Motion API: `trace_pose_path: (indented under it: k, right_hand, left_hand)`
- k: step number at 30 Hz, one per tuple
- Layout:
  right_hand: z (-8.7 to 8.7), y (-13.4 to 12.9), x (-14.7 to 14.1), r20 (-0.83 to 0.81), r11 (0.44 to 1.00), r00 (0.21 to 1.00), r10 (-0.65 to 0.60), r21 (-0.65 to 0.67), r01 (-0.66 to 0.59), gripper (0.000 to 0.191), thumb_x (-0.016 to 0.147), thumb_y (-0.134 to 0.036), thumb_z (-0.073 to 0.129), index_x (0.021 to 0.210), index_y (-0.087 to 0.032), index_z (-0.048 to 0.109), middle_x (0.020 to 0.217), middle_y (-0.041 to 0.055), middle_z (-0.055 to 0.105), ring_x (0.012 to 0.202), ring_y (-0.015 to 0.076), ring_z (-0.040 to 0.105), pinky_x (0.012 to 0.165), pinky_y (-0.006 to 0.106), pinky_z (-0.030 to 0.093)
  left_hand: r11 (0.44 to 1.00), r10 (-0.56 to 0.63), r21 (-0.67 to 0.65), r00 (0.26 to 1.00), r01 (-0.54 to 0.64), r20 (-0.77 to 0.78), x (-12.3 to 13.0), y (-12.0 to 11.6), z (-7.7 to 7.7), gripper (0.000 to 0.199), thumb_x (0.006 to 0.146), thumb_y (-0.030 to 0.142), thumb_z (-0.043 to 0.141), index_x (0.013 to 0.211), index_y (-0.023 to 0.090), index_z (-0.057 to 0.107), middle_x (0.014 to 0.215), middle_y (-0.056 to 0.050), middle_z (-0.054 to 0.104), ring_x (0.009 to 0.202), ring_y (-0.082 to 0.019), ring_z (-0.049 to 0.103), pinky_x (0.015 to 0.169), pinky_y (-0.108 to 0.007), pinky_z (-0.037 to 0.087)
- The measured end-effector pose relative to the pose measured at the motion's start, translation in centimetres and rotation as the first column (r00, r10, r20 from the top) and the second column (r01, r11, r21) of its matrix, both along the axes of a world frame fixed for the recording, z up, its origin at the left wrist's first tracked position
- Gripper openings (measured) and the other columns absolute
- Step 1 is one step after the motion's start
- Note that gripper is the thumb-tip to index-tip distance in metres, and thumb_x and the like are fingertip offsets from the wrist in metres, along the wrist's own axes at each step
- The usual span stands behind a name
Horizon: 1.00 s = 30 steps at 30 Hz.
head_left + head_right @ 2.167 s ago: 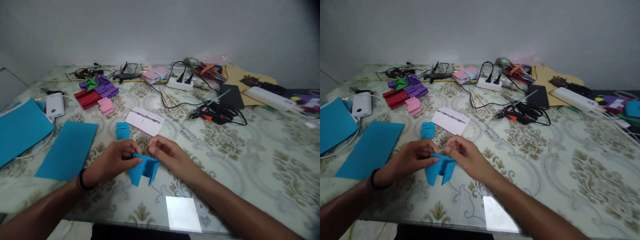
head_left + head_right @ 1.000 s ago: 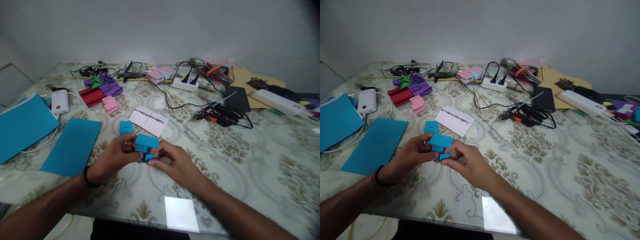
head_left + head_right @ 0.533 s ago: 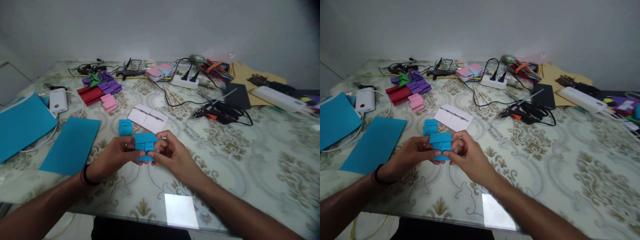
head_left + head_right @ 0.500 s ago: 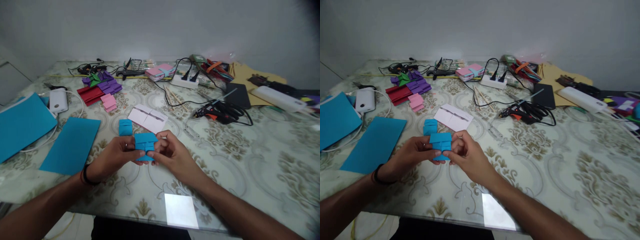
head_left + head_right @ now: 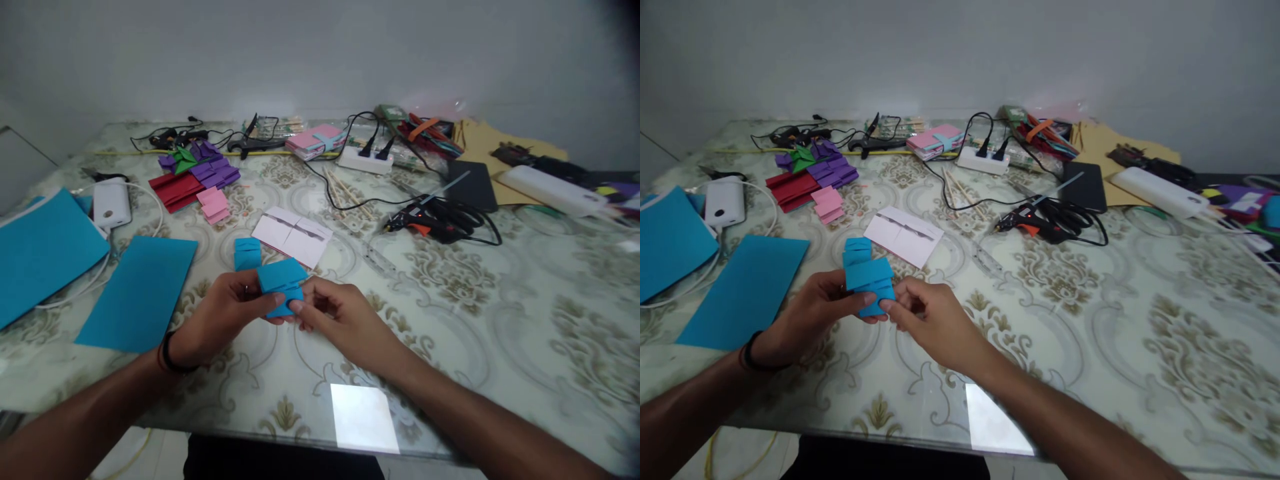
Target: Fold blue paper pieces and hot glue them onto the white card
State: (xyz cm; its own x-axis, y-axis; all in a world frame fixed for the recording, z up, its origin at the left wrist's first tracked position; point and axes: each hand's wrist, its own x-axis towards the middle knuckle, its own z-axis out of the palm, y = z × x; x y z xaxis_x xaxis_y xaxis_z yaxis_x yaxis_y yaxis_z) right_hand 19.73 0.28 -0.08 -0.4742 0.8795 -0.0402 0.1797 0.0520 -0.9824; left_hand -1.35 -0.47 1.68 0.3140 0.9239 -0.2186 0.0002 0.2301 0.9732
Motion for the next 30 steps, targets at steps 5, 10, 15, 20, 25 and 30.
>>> trace_pose_path:
  k: [5, 10, 15, 20, 25, 30]
  right_hand:
    - [0.5, -0.3, 0.0, 0.031, 0.995, 0.999, -0.036, 0.095, 0.033, 0.025, 0.098, -0.034, 0.061, 0.078, -0.020, 0.062, 0.065, -0.0011, 0.063, 0.059, 0.0124, 0.058, 0.055, 0.023, 0.045]
    - [0.8, -0.4, -0.1, 0.060, 0.971, 0.996, -0.068, 0.232, 0.053, 0.025, 0.098, -0.030, 0.060, 0.076, -0.019, 0.062, 0.061, -0.0031, 0.059, 0.055, 0.0100, 0.051, 0.052, 0.021, 0.039]
    - [0.7, -0.5, -0.2, 0.079, 0.970, 0.995, -0.060, 0.241, 0.039, 0.027, 0.099, -0.031, 0.058, 0.076, -0.018, 0.062, 0.060, -0.0035, 0.057, 0.054, 0.0095, 0.050, 0.052, 0.021, 0.038]
    - [0.8, -0.5, 0.1, 0.067, 0.968, 0.996, -0.053, 0.249, 0.035, 0.030, 0.099, -0.031, 0.056, 0.072, -0.019, 0.059, 0.059, -0.0038, 0.055, 0.053, 0.0096, 0.047, 0.052, 0.021, 0.036]
    - [1.1, -0.5, 0.1, 0.040, 0.969, 0.999, -0.021, 0.246, 0.011, 0.029, 0.100, -0.030, 0.056, 0.073, -0.019, 0.060, 0.059, -0.0037, 0.054, 0.054, 0.0098, 0.046, 0.054, 0.022, 0.037]
    - [1.0, -0.6, 0.0, 0.058, 0.988, 0.998, 0.031, 0.151, -0.040, 0.027, 0.100, -0.031, 0.052, 0.077, -0.019, 0.058, 0.065, -0.0016, 0.059, 0.058, 0.0116, 0.051, 0.054, 0.024, 0.037]
  left_hand:
    - [0.996, -0.068, 0.056, 0.991, 0.075, -0.118, -0.2, 0.1, 0.2, 0.021, 0.088, 0.035, 0.077, 0.089, 0.015, 0.076, 0.079, -0.004, 0.079, 0.073, -0.018, 0.075, 0.070, -0.027, 0.062]
    - [0.989, -0.092, 0.098, 0.982, 0.109, -0.165, 0.0, 0.0, 0.7, 0.020, 0.090, 0.034, 0.074, 0.086, 0.015, 0.073, 0.079, -0.003, 0.076, 0.074, -0.017, 0.073, 0.069, -0.026, 0.060]
    - [0.975, -0.104, 0.165, 0.965, 0.147, -0.240, 0.2, -0.1, 1.0, 0.021, 0.093, 0.033, 0.070, 0.081, 0.015, 0.072, 0.077, -0.003, 0.075, 0.071, -0.016, 0.071, 0.068, -0.025, 0.057]
    - [0.975, -0.115, 0.154, 0.956, 0.161, -0.269, 0.3, -0.2, 1.0, 0.027, 0.094, 0.036, 0.069, 0.079, 0.014, 0.072, 0.074, -0.004, 0.075, 0.069, -0.017, 0.071, 0.066, -0.026, 0.056]
    - [0.965, -0.138, 0.169, 0.939, 0.199, -0.316, 0.2, -0.3, 1.0, 0.028, 0.094, 0.033, 0.069, 0.074, 0.015, 0.074, 0.074, -0.004, 0.077, 0.069, -0.017, 0.072, 0.067, -0.025, 0.055]
    - [0.963, -0.173, 0.149, 0.936, 0.227, -0.306, 0.1, -0.3, 1.1, 0.031, 0.095, 0.034, 0.068, 0.071, 0.014, 0.075, 0.073, -0.005, 0.078, 0.068, -0.017, 0.071, 0.066, -0.024, 0.054]
